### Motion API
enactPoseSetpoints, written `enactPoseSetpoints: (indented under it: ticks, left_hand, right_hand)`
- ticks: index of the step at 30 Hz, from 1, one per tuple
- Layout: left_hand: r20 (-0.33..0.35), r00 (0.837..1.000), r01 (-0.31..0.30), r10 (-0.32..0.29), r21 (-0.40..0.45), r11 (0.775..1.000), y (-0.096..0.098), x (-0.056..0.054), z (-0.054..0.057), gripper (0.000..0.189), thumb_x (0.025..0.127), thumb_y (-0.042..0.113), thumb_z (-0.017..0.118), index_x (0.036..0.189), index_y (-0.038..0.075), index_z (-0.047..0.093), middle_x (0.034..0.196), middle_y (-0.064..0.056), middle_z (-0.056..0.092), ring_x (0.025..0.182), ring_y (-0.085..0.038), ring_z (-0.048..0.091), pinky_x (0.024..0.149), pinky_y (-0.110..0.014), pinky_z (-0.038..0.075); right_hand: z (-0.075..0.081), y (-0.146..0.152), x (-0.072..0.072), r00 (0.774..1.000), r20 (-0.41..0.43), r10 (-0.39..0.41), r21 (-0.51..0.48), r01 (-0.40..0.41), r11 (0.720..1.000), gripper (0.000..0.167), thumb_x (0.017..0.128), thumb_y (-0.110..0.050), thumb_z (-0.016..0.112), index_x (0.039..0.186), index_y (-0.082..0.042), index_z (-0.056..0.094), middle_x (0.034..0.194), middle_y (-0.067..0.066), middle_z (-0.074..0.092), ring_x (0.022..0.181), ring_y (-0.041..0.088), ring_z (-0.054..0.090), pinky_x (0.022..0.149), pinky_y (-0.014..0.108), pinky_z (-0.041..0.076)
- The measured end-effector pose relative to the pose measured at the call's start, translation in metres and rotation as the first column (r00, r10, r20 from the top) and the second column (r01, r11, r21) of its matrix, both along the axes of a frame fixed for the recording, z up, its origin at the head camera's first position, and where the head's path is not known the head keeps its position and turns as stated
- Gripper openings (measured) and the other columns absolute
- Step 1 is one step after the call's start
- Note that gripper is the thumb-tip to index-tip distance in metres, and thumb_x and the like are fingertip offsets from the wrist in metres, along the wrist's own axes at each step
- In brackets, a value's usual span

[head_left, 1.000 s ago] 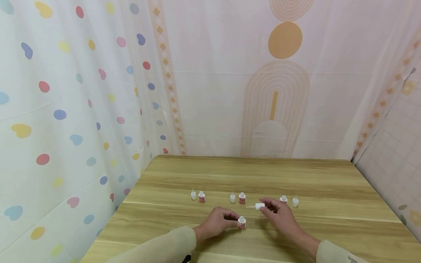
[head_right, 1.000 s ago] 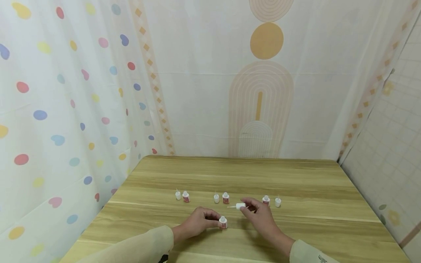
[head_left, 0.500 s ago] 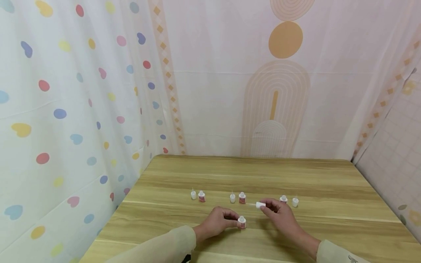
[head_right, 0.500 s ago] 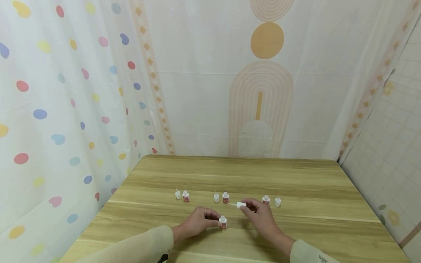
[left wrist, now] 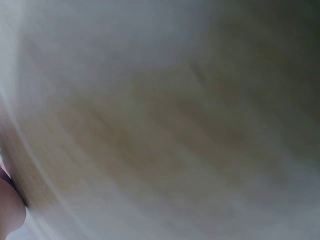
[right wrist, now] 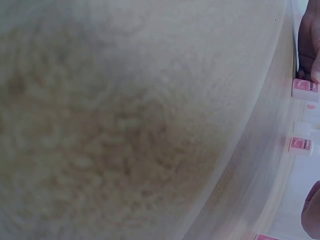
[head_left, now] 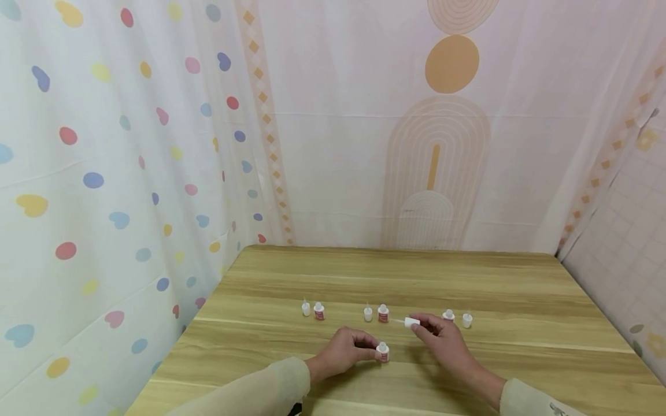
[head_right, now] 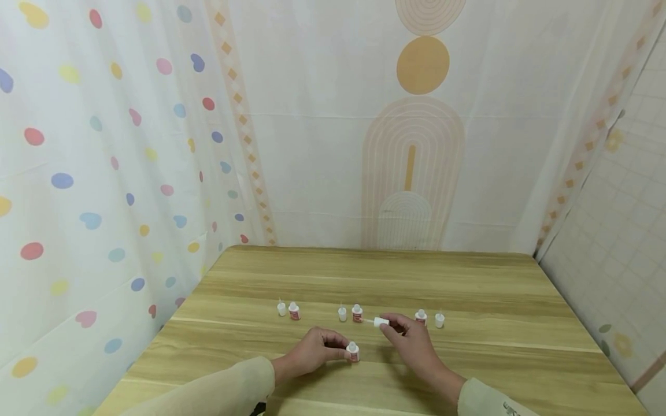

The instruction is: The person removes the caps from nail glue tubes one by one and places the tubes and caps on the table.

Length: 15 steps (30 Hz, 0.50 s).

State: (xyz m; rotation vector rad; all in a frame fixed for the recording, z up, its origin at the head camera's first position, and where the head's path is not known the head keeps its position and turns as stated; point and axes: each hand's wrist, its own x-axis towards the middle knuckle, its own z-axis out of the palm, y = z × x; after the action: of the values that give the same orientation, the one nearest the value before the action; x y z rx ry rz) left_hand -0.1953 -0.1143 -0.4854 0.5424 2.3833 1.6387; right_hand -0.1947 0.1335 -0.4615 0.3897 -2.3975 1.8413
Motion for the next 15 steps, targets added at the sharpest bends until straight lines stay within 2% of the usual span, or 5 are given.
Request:
enactPoseSetpoints:
  ticks: [4, 10, 15]
  left_hand:
    - [-0.001, 1.0, 0.002, -0.002, -0.003, 1.0, -0.0001, 0.0, 0.0004, 0.009, 0.085, 0.014, 0.08, 0.093, 0.01, 0.078, 0.088, 0.003, 0.074, 0.085, -0.009, 0.065, 0.076, -0.023, 0.05]
    - [0.006, 1.0, 0.0, 0.0, -0.001, 1.0, -0.0004, -0.0009, -0.0014, 0.009, 0.085, 0.013, 0.079, 0.094, 0.011, 0.078, 0.09, 0.003, 0.074, 0.086, -0.008, 0.065, 0.077, -0.023, 0.05]
    - [0.008, 1.0, -0.002, 0.001, 0.005, 1.0, -0.0005, -0.0005, -0.002, 0.008, 0.086, 0.012, 0.078, 0.094, 0.011, 0.078, 0.09, 0.003, 0.074, 0.087, -0.009, 0.066, 0.078, -0.023, 0.05]
  right_hand:
    - [0.0009, -0.0011, -0.0002, 1.0, 0.016, -0.005, 0.001, 0.005, 1.0, 0.021, 0.092, -0.007, 0.07, 0.113, 0.0, 0.071, 0.094, 0.013, 0.07, 0.075, 0.009, 0.058, 0.065, 0.023, 0.049]
    - [0.0003, -0.0004, -0.0008, 1.0, 0.03, -0.007, 0.011, 0.007, 1.0, 0.018, 0.091, -0.005, 0.07, 0.108, 0.0, 0.071, 0.088, 0.008, 0.068, 0.074, 0.011, 0.057, 0.064, 0.023, 0.048]
    - [0.0009, -0.0004, -0.0001, 1.0, 0.019, -0.006, 0.016, 0.005, 1.0, 0.024, 0.091, -0.004, 0.07, 0.114, 0.003, 0.069, 0.088, 0.005, 0.067, 0.074, 0.01, 0.056, 0.064, 0.023, 0.047]
